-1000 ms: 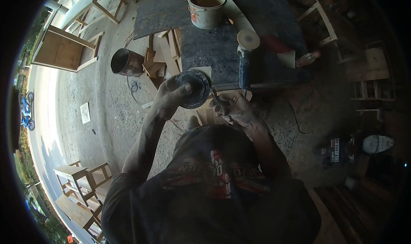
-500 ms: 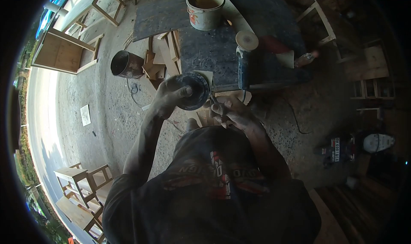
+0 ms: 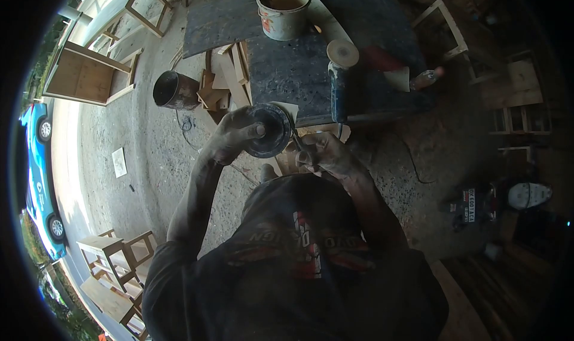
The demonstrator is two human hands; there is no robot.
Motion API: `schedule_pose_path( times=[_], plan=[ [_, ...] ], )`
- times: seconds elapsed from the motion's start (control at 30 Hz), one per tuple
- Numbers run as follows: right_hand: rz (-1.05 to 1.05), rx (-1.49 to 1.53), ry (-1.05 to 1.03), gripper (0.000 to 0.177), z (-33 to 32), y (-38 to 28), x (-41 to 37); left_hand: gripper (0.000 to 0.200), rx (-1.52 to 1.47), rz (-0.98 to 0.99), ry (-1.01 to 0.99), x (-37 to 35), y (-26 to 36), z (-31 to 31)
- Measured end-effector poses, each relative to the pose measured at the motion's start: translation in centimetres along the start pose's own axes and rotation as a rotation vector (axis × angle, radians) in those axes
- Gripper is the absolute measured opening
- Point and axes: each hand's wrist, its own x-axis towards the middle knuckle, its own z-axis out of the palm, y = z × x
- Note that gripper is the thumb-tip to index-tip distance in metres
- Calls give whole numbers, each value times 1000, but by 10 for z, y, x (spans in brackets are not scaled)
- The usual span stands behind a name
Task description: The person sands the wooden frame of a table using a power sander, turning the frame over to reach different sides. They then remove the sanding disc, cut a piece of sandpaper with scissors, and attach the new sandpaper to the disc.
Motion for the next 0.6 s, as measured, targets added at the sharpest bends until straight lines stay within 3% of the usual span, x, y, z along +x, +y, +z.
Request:
schedule_pose_path(
  times=[0.17, 0.27, 0.37, 0.43, 0.6],
  plan=[
    [58, 25, -14, 25, 0, -3, -1, 66, 6, -7, -34, -3, 2, 3],
    [50, -42, 97, 29, 1, -4, -5, 66, 41, -15, -61, -5, 5, 0],
    [89, -119, -44, 32, -7, -9, -5, 66, 70, -53, -85, -7, 9, 2],
    [129, 12, -140, 32, -11, -10, -4, 69, 58, -57, -126, -6, 0, 2],
    [105, -114, -72, 44, -11, -12, -9, 70, 79, -77, -128, -6, 2, -3]
  ],
)
